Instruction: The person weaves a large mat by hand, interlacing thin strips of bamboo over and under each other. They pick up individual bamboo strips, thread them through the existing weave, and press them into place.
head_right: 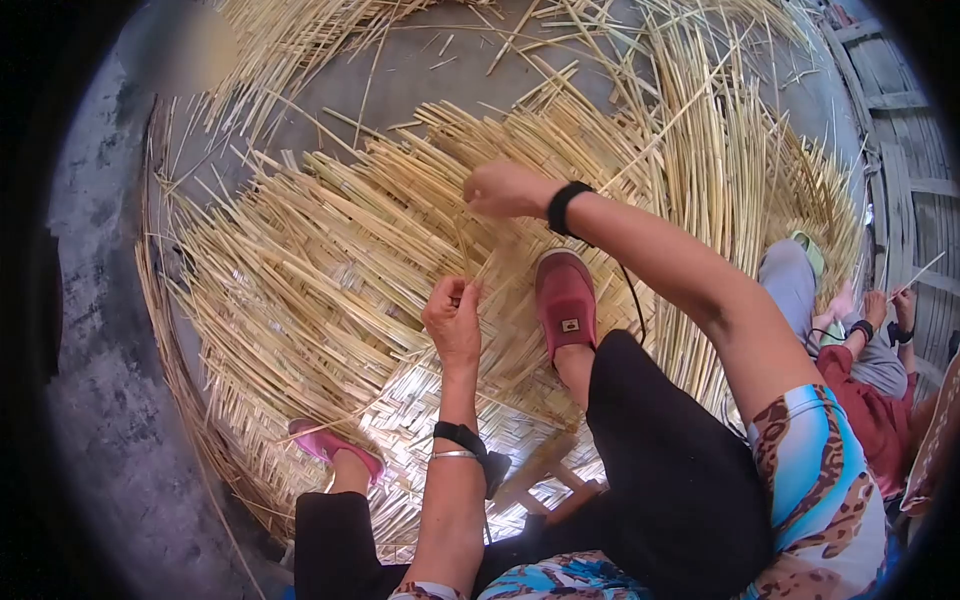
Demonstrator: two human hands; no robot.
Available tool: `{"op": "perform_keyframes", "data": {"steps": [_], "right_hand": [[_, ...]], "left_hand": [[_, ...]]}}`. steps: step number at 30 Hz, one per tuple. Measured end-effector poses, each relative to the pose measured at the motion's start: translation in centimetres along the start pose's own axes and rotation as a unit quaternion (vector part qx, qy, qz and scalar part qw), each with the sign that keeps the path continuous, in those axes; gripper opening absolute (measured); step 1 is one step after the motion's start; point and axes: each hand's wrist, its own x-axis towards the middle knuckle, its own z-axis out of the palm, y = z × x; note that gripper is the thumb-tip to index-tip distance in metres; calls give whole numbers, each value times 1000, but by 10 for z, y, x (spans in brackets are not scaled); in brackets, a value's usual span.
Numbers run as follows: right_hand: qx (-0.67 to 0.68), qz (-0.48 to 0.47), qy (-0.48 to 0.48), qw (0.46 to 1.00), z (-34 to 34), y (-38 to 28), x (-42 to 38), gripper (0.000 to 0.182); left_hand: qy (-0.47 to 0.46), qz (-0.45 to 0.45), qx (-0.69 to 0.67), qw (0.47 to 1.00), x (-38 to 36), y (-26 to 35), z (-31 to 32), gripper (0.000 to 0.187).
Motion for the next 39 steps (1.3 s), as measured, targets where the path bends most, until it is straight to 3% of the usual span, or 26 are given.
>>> {"op": "perform_keyframes", "data": {"steps": [4,6,7,9,12,16,18,19,21,24,27,31,33,34,36,38,39], "right_hand": [[-85,21,-38,995,12,-3,20,30],[-25,-88,60,994,26,3,17,30],[-24,-86,59,994,27,2,15,30],[54,10,17,998,30,-1,12,26],[7,78,24,997,32,-20,14,33],[-8,-17,97,995,39,-10,17,30],[8,42,-36,998,31,-10,23,28],[7,42,-37,998,30,-6,23,28],[132,11,-44,990,32,3,18,31],[52,9,-33,998,33,-3,18,39],[91,55,-66,992,22,-14,16,38],[74,8,-71,995,35,13,16,30],[56,39,27,997,32,-5,0,32],[57,41,26,997,34,-1,-5,32],[302,14,29,953,36,5,-14,38],[345,18,-16,938,21,-8,-28,39],[388,23,-58,920,15,-12,-33,41]], "left_hand": [[20,-35,-10,999,-1,-3,4,17],[27,-32,-16,999,-2,-10,7,18],[37,-29,-21,999,-1,-8,7,18],[27,-59,-29,997,-4,-4,6,16],[16,-87,-29,996,-5,1,4,15],[20,-93,-26,995,-4,6,4,16],[38,-70,-30,996,-4,1,7,20],[54,-47,-34,997,-3,1,9,24],[56,-52,-36,996,-4,-2,10,24],[46,-83,-44,995,-3,3,9,20],[29,-116,-51,991,-5,10,6,18],[35,-110,-72,991,-4,2,9,19],[43,-125,-95,987,-3,4,11,19],[50,-138,-119,982,-4,4,12,19],[61,-157,-166,972,-2,-8,14,18],[78,-174,-214,958,0,-19,18,18],[58,-144,-160,975,0,-23,21,16]]}}
